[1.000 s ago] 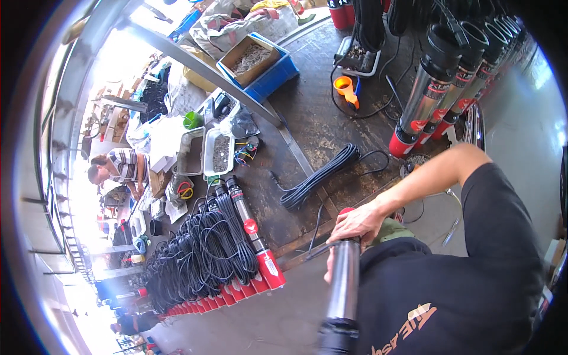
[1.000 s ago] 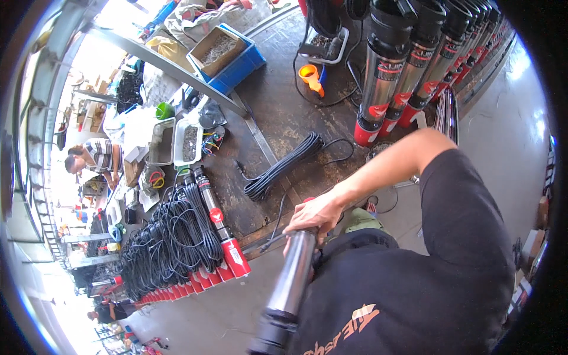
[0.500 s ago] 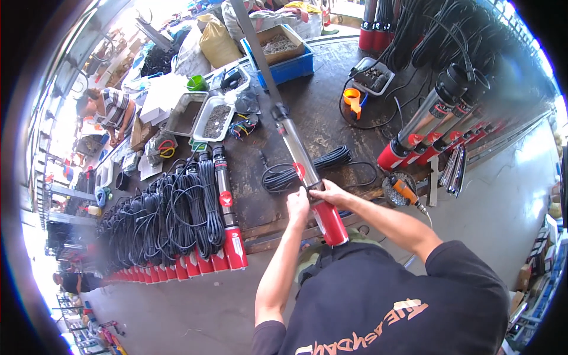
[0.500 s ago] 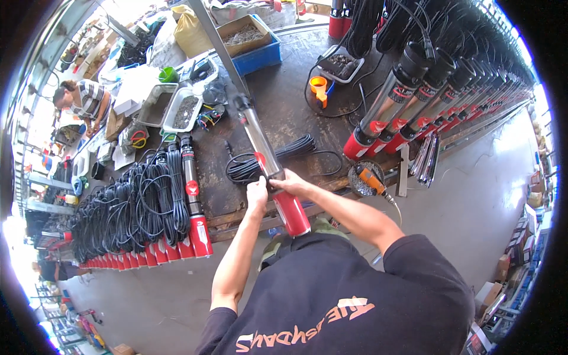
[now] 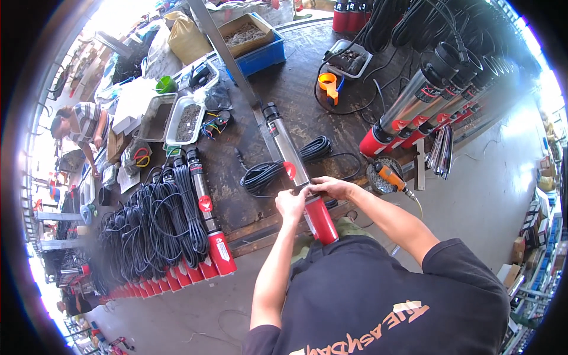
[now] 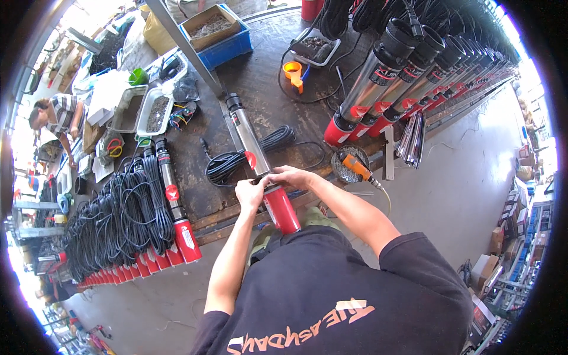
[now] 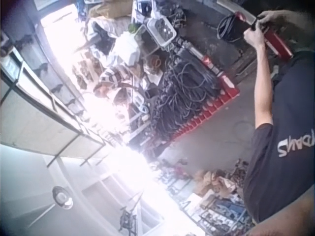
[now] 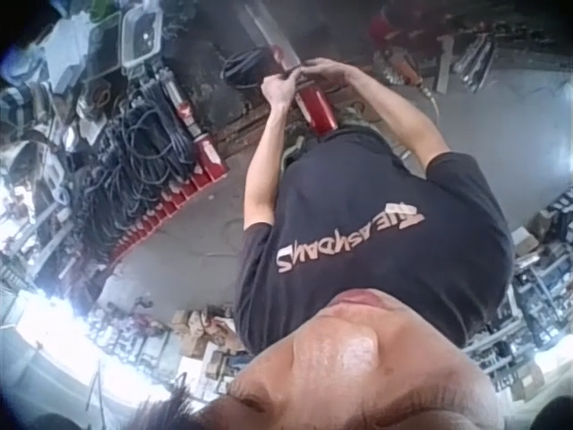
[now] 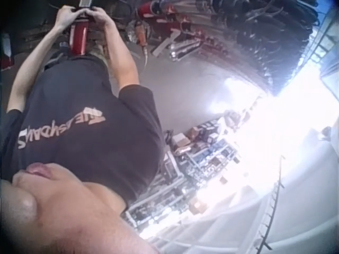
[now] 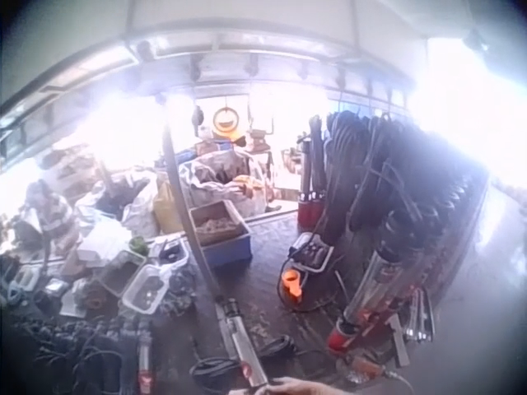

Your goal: The person assembles components of cylindrical pumps by hand and using a pneumatic tool, attaching wires and securing parts with fasteners.

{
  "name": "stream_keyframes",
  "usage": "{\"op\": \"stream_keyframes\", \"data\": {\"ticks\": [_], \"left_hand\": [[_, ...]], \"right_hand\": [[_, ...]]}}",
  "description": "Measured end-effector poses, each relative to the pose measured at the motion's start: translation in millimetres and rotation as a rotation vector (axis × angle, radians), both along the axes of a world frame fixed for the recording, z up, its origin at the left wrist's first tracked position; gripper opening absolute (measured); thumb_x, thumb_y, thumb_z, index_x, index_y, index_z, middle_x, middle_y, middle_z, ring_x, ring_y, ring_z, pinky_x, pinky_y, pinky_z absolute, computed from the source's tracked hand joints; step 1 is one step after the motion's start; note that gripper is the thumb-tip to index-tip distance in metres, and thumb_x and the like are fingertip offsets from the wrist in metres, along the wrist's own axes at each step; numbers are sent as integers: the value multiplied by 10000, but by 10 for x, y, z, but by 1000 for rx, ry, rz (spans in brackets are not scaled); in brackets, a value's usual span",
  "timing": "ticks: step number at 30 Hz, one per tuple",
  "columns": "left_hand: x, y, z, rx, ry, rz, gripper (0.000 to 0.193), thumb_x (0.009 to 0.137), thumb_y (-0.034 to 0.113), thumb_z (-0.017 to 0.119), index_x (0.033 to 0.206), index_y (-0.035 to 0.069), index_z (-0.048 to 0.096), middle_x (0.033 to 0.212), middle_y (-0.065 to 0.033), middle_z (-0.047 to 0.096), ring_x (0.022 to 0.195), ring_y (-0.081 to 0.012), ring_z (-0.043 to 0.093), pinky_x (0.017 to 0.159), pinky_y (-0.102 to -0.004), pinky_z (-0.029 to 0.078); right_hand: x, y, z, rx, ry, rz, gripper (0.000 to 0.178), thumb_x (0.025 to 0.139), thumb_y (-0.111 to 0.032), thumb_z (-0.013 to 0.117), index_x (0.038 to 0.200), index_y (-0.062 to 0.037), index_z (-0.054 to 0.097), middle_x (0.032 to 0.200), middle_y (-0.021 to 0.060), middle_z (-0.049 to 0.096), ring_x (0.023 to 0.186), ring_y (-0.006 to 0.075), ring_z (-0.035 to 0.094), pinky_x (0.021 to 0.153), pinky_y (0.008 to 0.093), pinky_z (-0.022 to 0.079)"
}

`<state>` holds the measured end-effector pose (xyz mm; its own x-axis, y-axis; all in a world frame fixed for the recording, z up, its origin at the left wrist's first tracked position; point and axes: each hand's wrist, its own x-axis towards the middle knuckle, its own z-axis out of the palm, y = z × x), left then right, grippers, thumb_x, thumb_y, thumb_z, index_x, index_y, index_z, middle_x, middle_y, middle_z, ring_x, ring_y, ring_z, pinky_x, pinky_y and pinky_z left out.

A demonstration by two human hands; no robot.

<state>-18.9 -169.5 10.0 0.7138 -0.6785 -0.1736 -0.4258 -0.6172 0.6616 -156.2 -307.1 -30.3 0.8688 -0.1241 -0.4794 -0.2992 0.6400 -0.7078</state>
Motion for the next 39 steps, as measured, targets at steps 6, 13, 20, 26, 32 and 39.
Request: {"op": "stream_keyframes", "data": {"ticks": [6,13,20,26,32,39], "left_hand": [[-370,71,6,-394,231,217,295,877,272,769,944,-15,753,770,-145,744,677,-155,699,669,-354,534],[-751,89,-261,-322,-182,149,608,896,279,703,1277,-160,523,1223,-335,606,1210,-480,533,1076,-507,388],[-882,-62,68,256,-562,-140,1010,731,425,815,1348,-246,382,1278,-347,545,1229,-423,525,1063,-465,407],[-927,-255,19,657,-848,-379,818,833,399,676,1299,-248,491,1327,-431,520,1211,-550,541,1044,-558,425],[-704,-234,-116,545,-736,-469,590,880,342,644,1198,-154,637,1181,-342,661,1023,-460,689,895,-533,534],[49,-197,73,16,956,86,293,825,103,813,1066,-11,693,912,-80,720,738,-186,705,614,-341,598]], "right_hand": [[55,-34,-275,-415,-97,6,533,1010,-314,626,1398,16,469,1265,129,627,1150,221,609,995,346,480],[182,24,-18,-872,156,197,672,996,-322,591,1458,74,303,1284,389,568,1239,448,580,1027,448,457],[71,-145,-163,-323,81,29,753,910,-295,769,1443,93,404,1259,214,640,1091,228,652,875,355,560],[-3,-127,-155,-278,-14,-7,536,929,-263,760,1295,92,595,1103,106,707,983,141,658,849,303,554],[-18,-73,-143,-451,-49,-31,458,937,-300,741,1233,39,659,1060,73,711,947,120,650,813,287,550],[-110,-244,-166,-277,-58,15,462,947,-322,727,1246,22,650,1012,53,696,900,133,661,755,297,571]]}}
